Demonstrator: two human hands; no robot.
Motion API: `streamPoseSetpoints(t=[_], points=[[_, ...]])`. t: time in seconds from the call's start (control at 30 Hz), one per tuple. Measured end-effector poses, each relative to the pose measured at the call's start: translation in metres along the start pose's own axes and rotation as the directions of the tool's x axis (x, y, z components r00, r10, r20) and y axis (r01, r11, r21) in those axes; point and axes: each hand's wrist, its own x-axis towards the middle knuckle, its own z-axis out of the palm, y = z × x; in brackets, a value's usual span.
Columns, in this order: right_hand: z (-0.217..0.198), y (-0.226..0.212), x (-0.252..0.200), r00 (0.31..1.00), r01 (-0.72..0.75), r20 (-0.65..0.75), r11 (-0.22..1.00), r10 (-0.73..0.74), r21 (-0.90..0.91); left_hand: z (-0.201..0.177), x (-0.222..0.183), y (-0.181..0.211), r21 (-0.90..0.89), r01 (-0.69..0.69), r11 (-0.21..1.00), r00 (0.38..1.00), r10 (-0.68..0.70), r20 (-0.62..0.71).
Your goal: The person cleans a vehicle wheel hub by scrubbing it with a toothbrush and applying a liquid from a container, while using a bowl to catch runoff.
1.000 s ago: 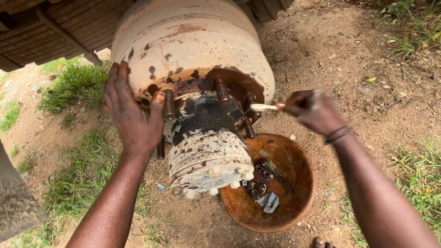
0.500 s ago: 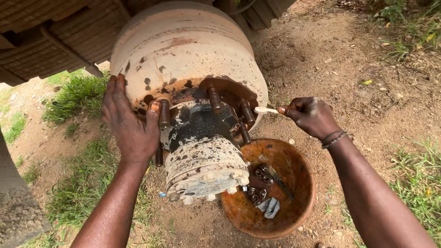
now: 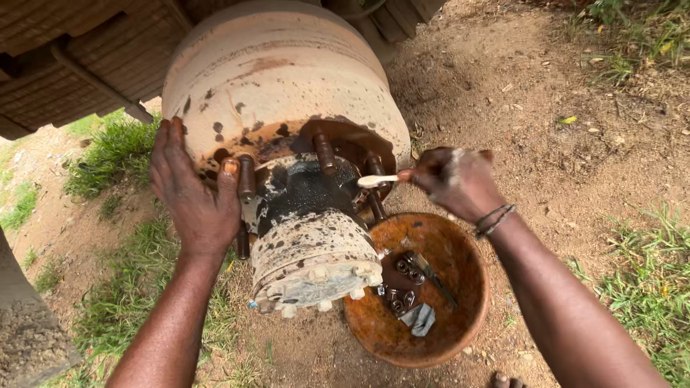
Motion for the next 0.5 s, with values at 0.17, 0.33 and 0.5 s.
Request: streamPoseSetpoints(t=[0.17,0.33,0.5], points=[[-0.005,-0.004,0.009,0.998,-0.068,0.004,0.995,0.068,0.072,-0.004,0.001,-0.001,0.047,-0.002,0.999,1.000,0.002,-0.009],[-0.007,-0.001,0.002,1.000,-0.018,-0.018,0.994,0.016,-0.107,-0.004,0.001,0.003,0.034,0.015,0.999,1.000,-0.015,0.018],[0.001,-0.005,0.001,0.999,0.017,0.032,1.000,-0.017,0.010,-0.003,-0.002,0.001,0.037,-0.004,0.999,1.000,0.004,0.011]])
